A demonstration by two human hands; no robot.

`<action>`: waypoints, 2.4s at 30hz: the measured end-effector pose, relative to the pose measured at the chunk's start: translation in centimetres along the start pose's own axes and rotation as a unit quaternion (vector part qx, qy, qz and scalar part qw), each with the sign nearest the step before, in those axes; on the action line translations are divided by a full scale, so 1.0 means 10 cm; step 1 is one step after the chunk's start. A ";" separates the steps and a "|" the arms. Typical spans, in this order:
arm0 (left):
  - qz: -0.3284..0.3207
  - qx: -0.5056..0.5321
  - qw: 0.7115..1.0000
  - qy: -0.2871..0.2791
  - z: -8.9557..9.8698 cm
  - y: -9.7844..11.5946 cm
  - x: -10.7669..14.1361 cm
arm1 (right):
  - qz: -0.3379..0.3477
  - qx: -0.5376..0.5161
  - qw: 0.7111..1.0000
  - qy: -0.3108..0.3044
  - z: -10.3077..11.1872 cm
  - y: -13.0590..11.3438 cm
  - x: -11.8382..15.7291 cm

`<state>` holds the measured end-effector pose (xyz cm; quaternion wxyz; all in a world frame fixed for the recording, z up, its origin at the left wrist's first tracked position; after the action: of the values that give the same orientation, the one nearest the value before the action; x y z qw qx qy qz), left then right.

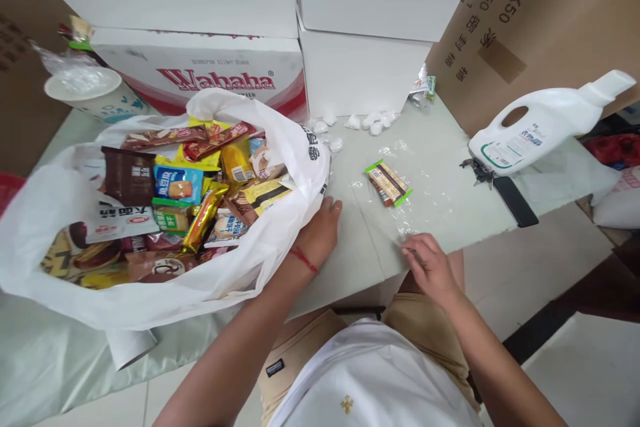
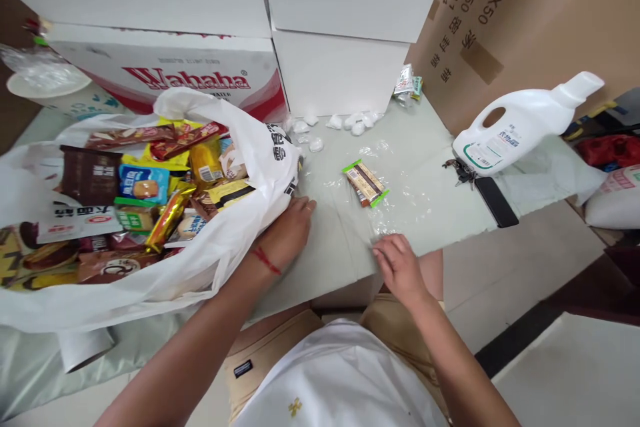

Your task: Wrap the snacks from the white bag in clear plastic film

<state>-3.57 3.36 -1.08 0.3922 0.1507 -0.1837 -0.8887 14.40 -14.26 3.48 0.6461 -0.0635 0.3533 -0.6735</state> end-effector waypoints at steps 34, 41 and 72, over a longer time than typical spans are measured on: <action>0.123 0.222 0.961 0.112 -0.16 -0.12 -1.59 | -0.353 -0.067 0.929 0.089 0.55 2.09 -0.96; 0.125 -0.004 0.987 0.098 -0.21 -0.05 -1.52 | -0.209 0.163 0.949 0.169 0.83 1.65 -1.14; -0.105 0.047 0.988 0.099 -0.27 0.85 -1.13 | -0.098 0.112 0.987 -0.061 -0.27 1.32 -2.58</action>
<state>10.28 5.99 1.70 0.3052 0.2750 -0.1685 -0.8960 27.86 11.49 3.70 0.6003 -0.0664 0.2276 -0.7639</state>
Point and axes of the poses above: each hand's wrist, its own x-axis away from the middle knuckle, its own z-axis out of the back of the hand, y = z × x, the point moved 8 cm from there along -x, towards the middle knuckle, and after that the axes turned 4 degrees about y, right-handed, at the moved point
